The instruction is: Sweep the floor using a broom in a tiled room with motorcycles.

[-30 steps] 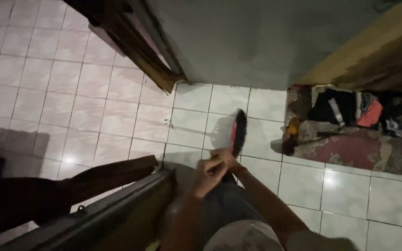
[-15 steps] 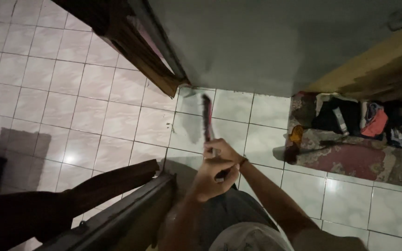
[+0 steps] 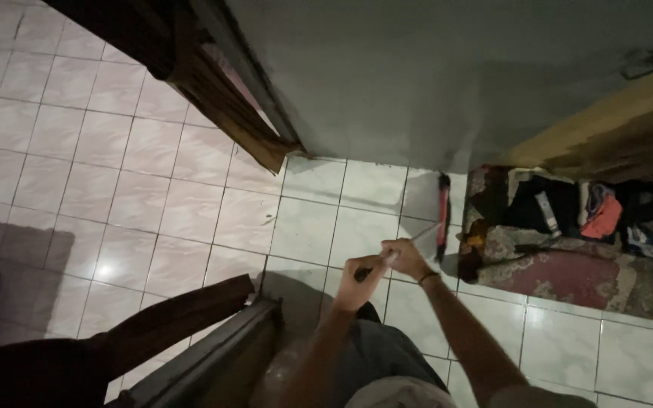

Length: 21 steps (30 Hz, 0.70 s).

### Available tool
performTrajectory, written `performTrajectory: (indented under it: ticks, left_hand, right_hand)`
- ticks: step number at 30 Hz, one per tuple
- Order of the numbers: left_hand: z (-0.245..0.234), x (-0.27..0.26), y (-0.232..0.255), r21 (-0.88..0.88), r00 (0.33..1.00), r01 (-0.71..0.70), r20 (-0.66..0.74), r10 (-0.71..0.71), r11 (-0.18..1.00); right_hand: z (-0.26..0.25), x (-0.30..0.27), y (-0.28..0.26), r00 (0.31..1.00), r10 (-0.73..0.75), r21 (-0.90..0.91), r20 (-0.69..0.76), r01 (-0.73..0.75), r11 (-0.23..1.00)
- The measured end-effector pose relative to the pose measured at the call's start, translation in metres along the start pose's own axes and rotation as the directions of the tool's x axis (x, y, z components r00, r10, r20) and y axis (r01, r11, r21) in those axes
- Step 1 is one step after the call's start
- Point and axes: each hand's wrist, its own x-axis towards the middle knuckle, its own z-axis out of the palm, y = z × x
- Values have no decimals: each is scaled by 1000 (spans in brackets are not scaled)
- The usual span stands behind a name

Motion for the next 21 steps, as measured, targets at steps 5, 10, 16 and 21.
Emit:
performTrajectory:
  ticks: [5, 10, 16, 21]
  left_hand:
    - [-21, -3, 51, 132, 999, 22, -41, -17, 991]
    - [-20, -31, 76, 368, 997, -74, -8, 83, 927]
    - [1, -80, 97, 498, 918, -391, 143, 371, 774]
    - [13, -143, 123, 251, 920, -377, 216, 328, 892]
  right_hand:
    - [52, 28, -26, 972, -206, 127, -110, 219, 967]
    - [60, 25, -95, 964, -263, 215, -21, 262, 941]
    - [61, -26, -153, 961, -247, 110, -126, 261, 959]
    - [93, -112, -176, 957, -194, 53, -214, 210, 976]
